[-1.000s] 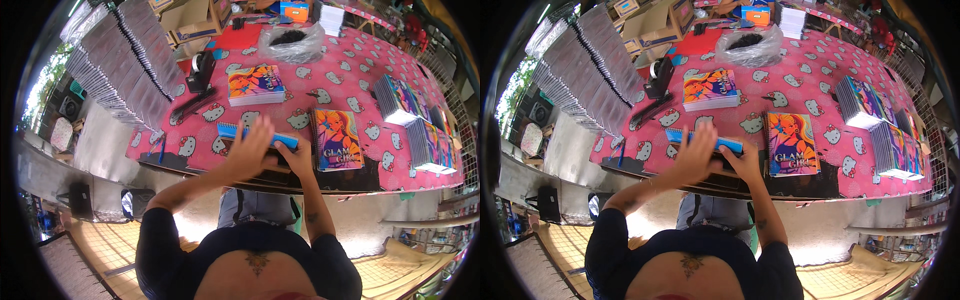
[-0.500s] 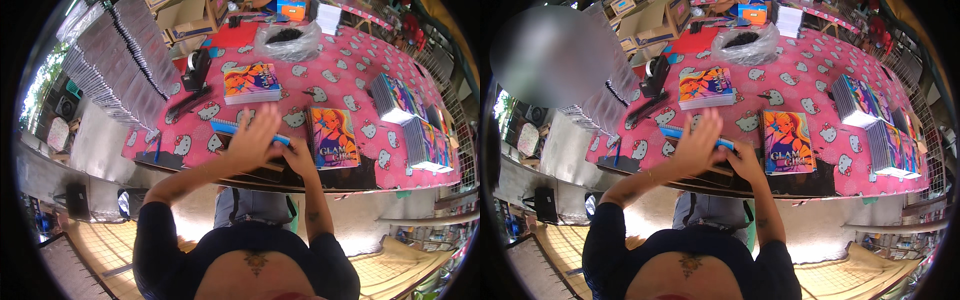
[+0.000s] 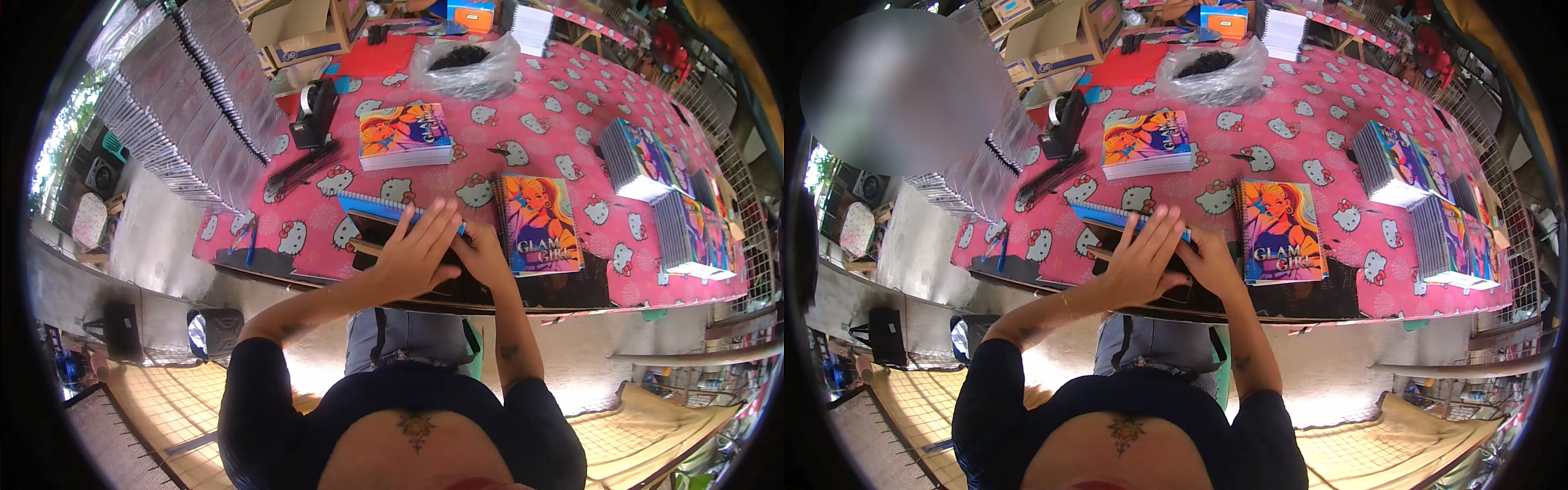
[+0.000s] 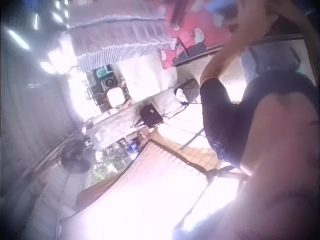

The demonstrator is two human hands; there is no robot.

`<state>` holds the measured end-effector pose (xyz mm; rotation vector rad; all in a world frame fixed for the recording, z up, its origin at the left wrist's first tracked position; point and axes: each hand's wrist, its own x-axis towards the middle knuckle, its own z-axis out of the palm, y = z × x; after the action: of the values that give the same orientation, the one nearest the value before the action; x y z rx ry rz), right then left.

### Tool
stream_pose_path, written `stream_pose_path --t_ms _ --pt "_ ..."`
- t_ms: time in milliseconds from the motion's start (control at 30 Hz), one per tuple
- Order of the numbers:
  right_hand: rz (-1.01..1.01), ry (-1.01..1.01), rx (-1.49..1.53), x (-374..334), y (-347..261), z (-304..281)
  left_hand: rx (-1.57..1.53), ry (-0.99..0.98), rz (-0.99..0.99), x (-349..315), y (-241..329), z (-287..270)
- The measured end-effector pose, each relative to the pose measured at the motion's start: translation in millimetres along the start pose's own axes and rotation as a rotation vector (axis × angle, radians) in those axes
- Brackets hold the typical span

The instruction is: The person applies blue adhesive strips to the spines of spiral notebooks by hand, pressing them firmly and then stacking the finished notebooks on the table.

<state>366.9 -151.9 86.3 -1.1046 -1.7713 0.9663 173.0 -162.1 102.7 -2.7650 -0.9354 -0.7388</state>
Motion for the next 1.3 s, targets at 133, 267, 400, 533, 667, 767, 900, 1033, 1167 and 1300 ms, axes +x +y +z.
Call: stream_pose_path --t_ms 133,267,400,533,667,767,900,1033,1167,1300 --pt "-0.208 0.139 0.070 -3 -3 -6 -0.048 0.173 -0.108 11 -1 -14" --pt "-0.060 0.040 0.231 -4 -11 -34 -0.237 0.098 -0.098 25 -25 -23" --pt "-0.099 -0.078 0.047 11 -30 -48 -0.180 0.117 -0.105 28 -27 -20" --pt "-0.215 0.014 -0.066 13 -19 -38 -0.202 0.160 -0.090 28 -18 -19" --pt "-0.226 0.318 -0.267 0 -25 -8 -0.154 0.101 -0.034 24 -22 -34" --pt "-0.474 0.585 -0.322 -24 -90 6 -0.357 0.407 -0.237 44 -26 -86" --pt "-0.428 0.777 -0.399 -48 -97 4 -0.609 0.409 0.068 60 9 -132" --pt "-0.023 0.854 0.175 -44 -67 -83 -0.605 0.192 -0.296 87 -104 -60" --pt "0.190 0.399 -0.439 -57 57 -171 0.030 0.128 -0.101 27 -207 60" --pt "0.153 0.558 -0.848 -53 69 -164 0.165 0.046 -0.074 16 -215 81"
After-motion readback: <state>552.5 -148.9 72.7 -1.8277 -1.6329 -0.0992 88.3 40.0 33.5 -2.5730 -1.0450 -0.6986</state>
